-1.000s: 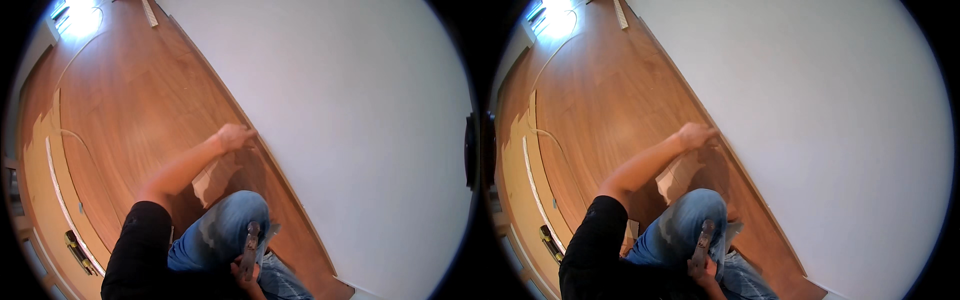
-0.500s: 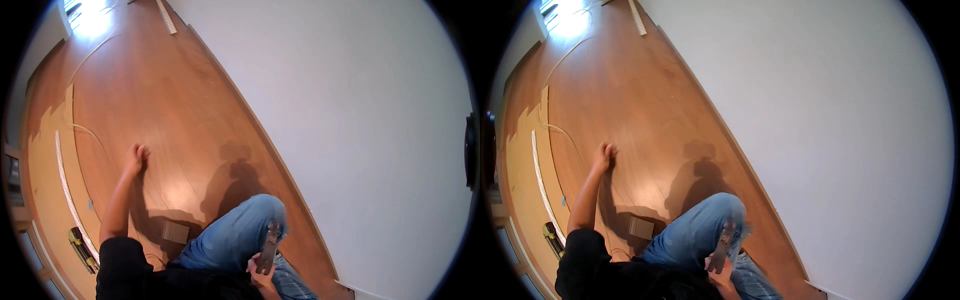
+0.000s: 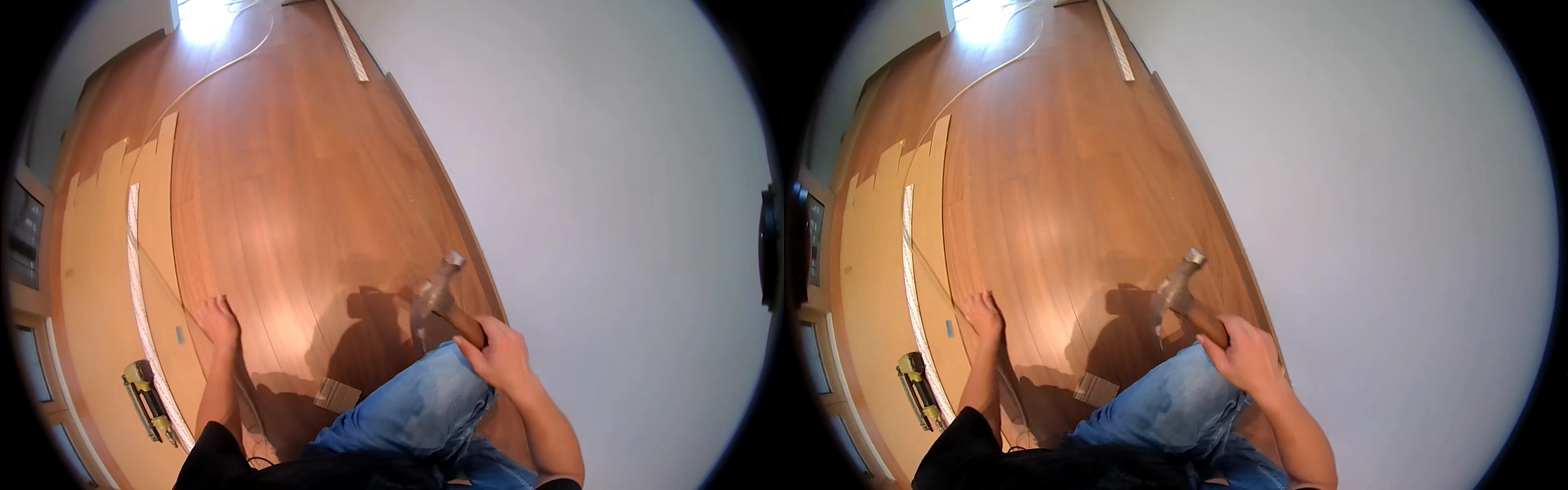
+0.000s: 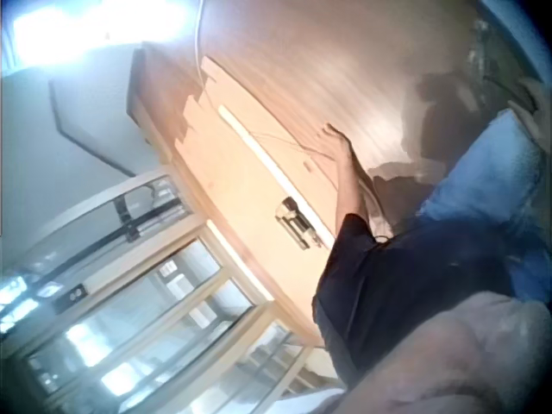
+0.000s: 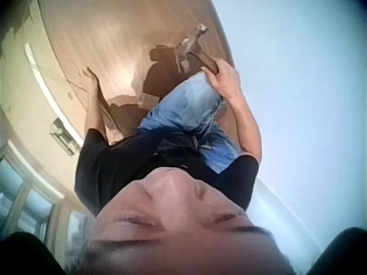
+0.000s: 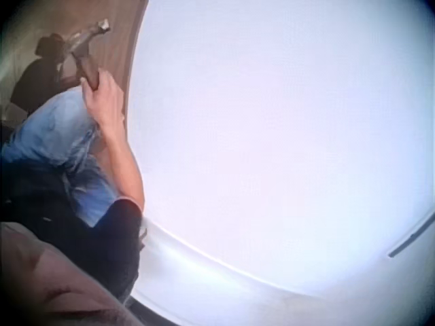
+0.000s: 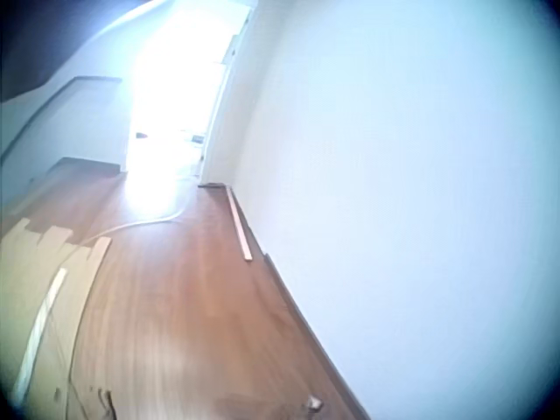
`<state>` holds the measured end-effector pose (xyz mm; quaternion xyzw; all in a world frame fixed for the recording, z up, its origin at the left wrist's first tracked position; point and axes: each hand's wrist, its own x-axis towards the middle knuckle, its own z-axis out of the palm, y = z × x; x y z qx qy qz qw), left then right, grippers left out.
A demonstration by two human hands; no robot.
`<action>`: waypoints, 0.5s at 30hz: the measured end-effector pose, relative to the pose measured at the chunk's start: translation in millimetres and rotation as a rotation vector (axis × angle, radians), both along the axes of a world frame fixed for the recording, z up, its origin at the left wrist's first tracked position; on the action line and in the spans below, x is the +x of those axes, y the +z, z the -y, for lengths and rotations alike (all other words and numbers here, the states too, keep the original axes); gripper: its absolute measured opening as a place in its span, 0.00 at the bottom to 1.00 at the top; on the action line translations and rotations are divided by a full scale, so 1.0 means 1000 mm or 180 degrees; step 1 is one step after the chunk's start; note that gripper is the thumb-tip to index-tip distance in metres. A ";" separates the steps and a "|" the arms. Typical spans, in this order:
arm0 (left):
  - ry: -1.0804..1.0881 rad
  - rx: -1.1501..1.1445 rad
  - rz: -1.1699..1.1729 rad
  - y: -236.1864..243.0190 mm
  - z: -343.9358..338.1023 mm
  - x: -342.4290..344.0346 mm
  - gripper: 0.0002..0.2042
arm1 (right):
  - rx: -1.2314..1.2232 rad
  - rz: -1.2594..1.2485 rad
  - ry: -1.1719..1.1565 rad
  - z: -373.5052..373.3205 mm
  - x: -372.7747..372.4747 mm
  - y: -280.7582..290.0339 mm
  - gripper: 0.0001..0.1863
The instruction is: The person installs flooring by hammering a floorboard into place against a wall and then fitting additional boards into the existing floor layout while sitting on the floor.
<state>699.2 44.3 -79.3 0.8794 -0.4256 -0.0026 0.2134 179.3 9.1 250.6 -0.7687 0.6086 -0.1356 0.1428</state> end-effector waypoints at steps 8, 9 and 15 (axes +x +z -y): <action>-0.0156 -0.0051 0.0133 0.001 0.014 -0.011 0.13 | 0.0884 -0.0482 0.0285 0.171 0.068 -0.077 0.27; -0.0152 -0.0063 0.0143 0.001 0.014 -0.010 0.12 | 0.0945 -0.0444 0.0186 0.194 0.075 -0.094 0.28; -0.0026 0.0006 0.0240 -0.001 0.021 -0.014 0.08 | 0.1023 -0.0235 -0.0364 0.327 0.113 -0.202 0.34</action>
